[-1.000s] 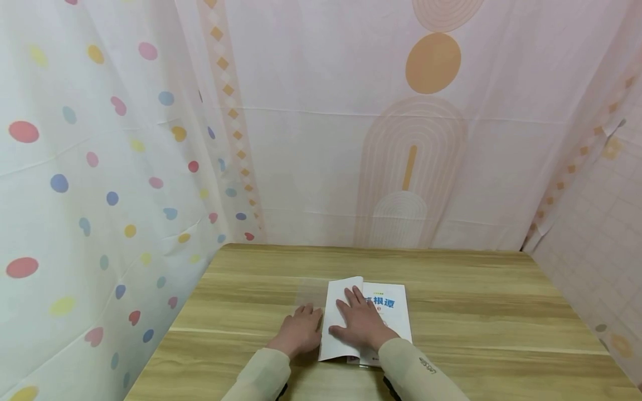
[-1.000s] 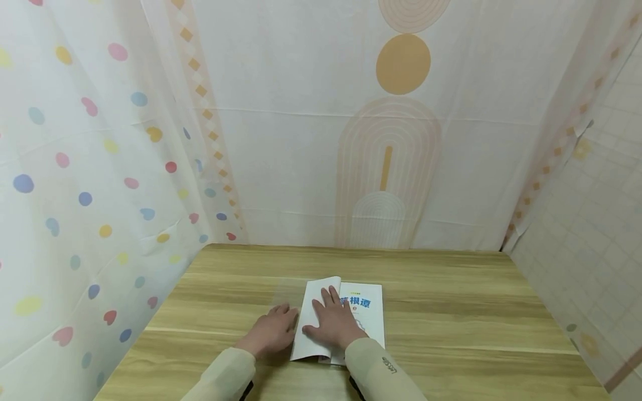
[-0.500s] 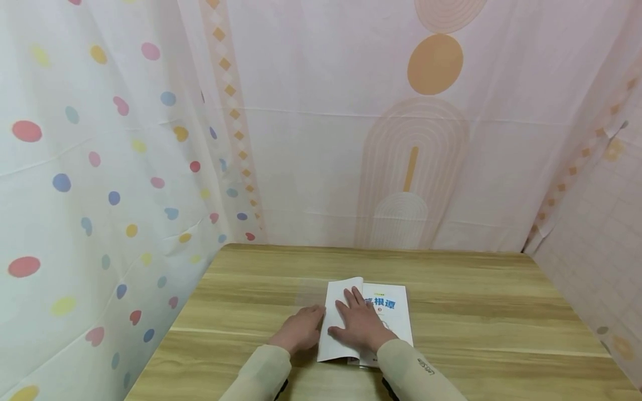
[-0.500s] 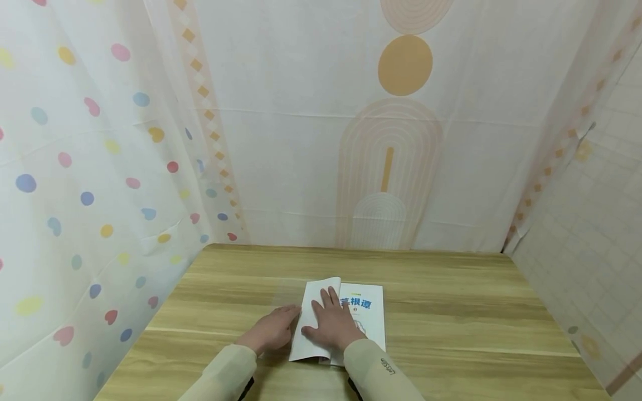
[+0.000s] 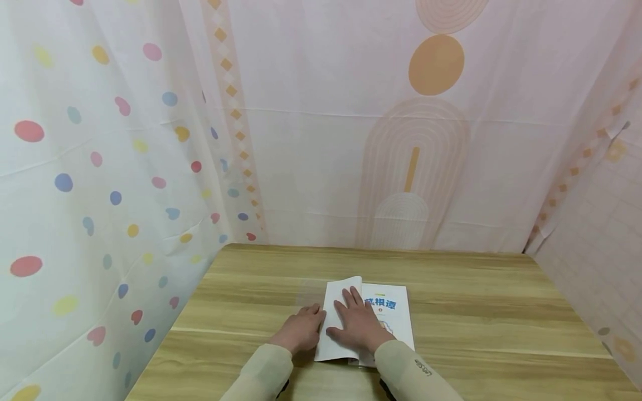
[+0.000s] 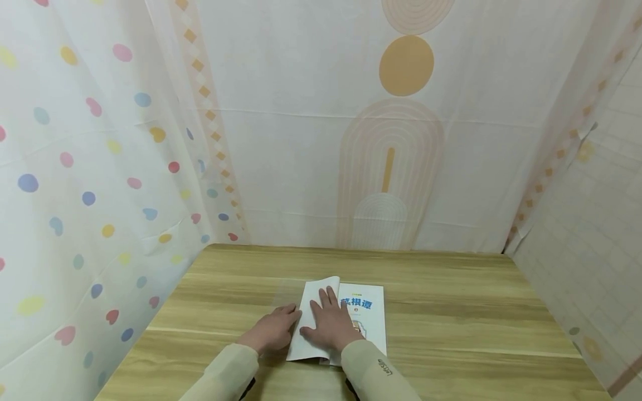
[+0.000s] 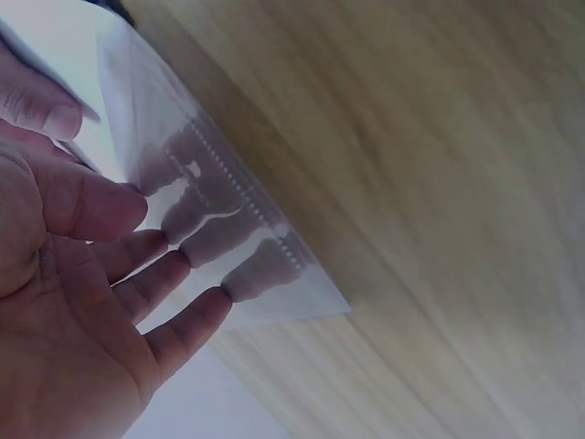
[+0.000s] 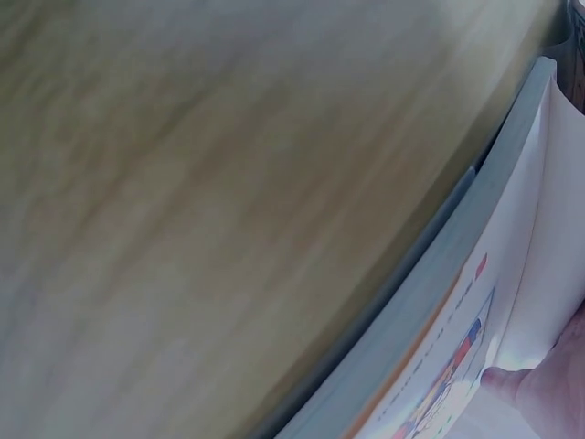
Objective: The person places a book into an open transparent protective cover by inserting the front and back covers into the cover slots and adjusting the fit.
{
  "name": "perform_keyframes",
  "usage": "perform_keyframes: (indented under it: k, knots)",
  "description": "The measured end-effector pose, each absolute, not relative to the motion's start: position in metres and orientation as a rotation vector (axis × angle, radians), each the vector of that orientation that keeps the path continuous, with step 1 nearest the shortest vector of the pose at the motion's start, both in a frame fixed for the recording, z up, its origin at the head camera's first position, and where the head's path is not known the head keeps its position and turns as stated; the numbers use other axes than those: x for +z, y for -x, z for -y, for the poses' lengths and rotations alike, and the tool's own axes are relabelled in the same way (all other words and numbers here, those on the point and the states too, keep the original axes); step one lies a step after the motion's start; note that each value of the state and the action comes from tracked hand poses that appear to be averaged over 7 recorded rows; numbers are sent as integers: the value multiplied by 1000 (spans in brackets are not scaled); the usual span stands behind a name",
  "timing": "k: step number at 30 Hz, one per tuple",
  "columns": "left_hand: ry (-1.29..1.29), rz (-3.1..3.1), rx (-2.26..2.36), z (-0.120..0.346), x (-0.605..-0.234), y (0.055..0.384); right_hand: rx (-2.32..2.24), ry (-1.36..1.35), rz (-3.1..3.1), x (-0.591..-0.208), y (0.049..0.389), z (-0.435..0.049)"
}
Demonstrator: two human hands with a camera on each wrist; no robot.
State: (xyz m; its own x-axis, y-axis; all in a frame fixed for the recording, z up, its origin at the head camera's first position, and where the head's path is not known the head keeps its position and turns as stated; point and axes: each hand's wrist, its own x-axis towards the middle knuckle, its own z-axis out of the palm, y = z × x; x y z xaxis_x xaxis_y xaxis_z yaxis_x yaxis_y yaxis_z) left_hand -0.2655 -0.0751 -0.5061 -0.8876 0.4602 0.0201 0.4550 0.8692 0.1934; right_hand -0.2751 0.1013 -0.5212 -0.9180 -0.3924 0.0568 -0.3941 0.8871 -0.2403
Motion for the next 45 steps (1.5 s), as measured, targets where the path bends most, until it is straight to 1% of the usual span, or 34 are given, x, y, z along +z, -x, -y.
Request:
perform_keyframes:
  k: [9,17,26,45]
  knots:
    - [-705,-3003,247,70,-506,267,564,-687,2948,-525,274,-107]
    - [-647,-2977,249,67,-501,263,674,-676,2924,-530,272,-115]
    - [-657,-2954,312,69,-502,267,960,-669,2945,-529,266,-135]
    - [-590,-2899,468,71,-506,276,906,-721,2946,-533,273,-142]
